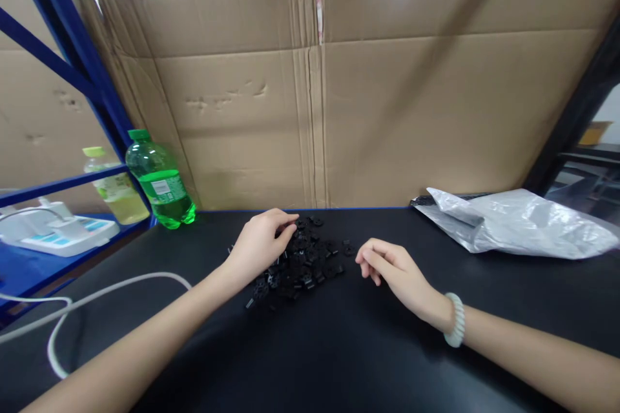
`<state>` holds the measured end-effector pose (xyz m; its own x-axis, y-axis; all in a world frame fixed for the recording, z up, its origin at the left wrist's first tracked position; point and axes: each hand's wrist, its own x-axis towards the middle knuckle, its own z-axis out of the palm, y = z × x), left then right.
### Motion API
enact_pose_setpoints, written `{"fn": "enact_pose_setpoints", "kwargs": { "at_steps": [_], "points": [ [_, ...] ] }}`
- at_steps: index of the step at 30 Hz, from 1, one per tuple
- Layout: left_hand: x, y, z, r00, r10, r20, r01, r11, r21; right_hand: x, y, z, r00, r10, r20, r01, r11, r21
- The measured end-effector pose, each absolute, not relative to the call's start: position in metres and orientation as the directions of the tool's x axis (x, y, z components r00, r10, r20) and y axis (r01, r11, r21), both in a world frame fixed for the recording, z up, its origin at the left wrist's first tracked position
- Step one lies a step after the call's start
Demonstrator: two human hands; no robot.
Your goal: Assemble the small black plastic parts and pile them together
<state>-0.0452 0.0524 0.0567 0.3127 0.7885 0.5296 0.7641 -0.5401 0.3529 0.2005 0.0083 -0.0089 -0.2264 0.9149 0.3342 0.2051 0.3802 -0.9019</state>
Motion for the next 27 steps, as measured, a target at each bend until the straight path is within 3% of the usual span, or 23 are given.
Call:
{"fn": "enact_pose_setpoints", "kwargs": {
  "at_steps": [6,15,18,23,27],
  "points": [
    [-0.053,0.055,0.06,0.272,0.743,0.611,0.794,-0.532,0.293,0.209,0.026,-0.014,-0.091,0.919,0.384,0.267,0.394,-0.879],
    [-0.091,0.051,0.08,0.146,0.732,0.666,0.812,-0.474,0.342,0.228,0.042,-0.027,0.031,0.911,0.411,0.481,0.347,-0.805],
    [-0.117,0.046,0.074,0.155,0.752,0.641,0.815,-0.464,0.347,0.231,0.036,-0.023,-0.056,0.911,0.409,0.58,0.363,-0.729],
    [-0.151,0.023,0.035,0.475,0.764,0.437,0.736,-0.617,0.279,0.222,0.024,-0.016,-0.327,0.9,0.288,0.682,0.436,-0.588],
    [-0.158,0.019,0.007,0.561,0.762,0.323,0.729,-0.64,0.244,0.199,0.023,-0.016,-0.457,0.867,0.2,0.711,0.491,-0.503]
  ]
}}
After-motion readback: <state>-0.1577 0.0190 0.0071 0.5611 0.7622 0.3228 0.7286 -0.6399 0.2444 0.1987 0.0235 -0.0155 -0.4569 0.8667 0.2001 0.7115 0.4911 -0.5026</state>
